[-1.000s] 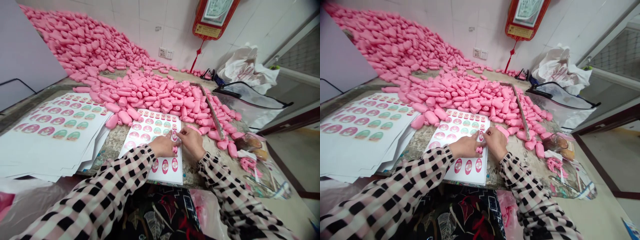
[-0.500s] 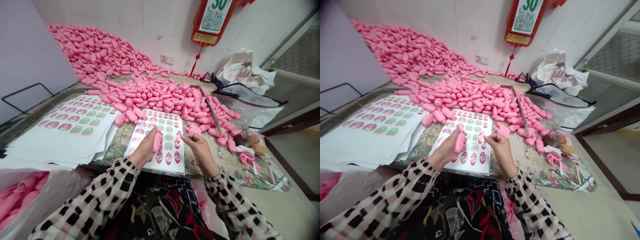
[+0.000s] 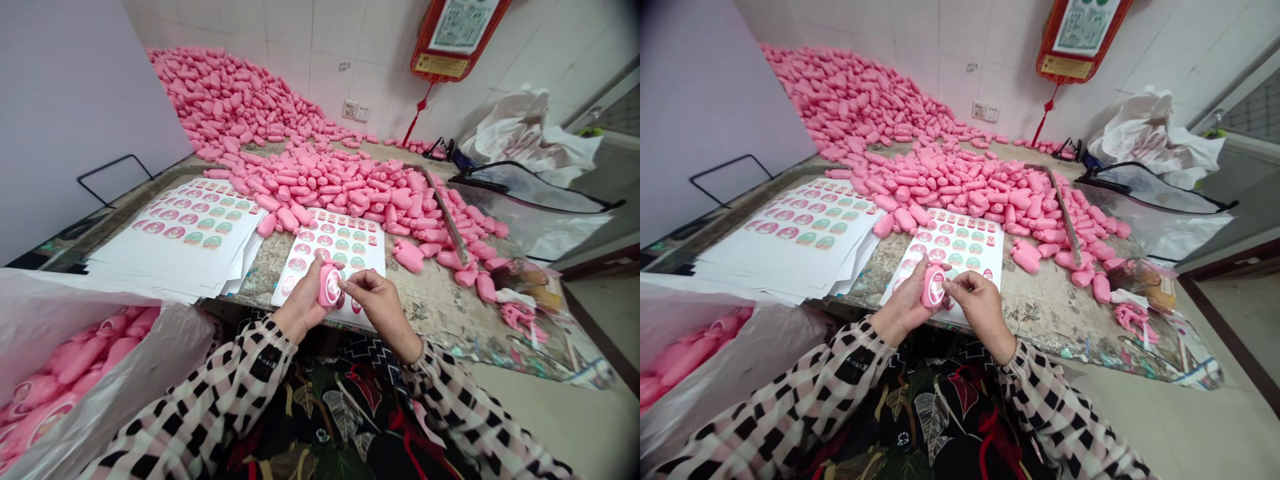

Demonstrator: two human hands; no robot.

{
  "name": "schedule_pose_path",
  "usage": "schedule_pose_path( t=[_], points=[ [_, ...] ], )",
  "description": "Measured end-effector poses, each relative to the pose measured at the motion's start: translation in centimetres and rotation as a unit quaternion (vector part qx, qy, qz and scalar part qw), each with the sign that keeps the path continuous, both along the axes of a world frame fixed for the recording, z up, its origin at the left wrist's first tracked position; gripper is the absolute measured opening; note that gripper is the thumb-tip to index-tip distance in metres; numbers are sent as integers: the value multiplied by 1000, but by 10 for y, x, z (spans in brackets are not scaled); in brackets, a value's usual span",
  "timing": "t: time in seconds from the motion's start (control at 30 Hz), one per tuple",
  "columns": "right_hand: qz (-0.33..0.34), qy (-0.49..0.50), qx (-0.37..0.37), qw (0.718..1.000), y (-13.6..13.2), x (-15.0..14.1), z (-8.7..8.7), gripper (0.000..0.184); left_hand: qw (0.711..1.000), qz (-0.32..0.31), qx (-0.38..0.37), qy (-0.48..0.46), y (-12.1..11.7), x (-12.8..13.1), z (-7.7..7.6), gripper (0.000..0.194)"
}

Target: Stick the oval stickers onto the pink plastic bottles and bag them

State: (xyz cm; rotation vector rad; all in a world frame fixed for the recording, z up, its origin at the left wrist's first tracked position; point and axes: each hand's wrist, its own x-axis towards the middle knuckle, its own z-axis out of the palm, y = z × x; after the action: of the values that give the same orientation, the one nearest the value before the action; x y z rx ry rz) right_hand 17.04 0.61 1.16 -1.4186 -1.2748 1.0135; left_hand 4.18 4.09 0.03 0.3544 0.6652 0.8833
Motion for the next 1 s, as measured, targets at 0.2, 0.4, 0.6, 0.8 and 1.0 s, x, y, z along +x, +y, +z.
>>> schedule_pose_path(
  t=[0.2,0.4,0.6,0.8,1.0],
  points=[
    [8,-7,5,1000,1,2,-4,27,1000,-2,3,-4,-1,4,-5,51],
    [11,-11,0,1000,3,3,-7,31,1000,-2,17,-8,-1,4,-6,51],
    [18,-24,0,1000,5,4,-10,32,1000,-3,20,1,-1,4,-6,52],
    [14,-113,14,993,3,4,-9,31,1000,0,14,3,-1,5,-10,52],
    [-3,-415,114,903,-11,6,12,29,1000,-8,13,-19,-2,2,-8,51]
  ],
)
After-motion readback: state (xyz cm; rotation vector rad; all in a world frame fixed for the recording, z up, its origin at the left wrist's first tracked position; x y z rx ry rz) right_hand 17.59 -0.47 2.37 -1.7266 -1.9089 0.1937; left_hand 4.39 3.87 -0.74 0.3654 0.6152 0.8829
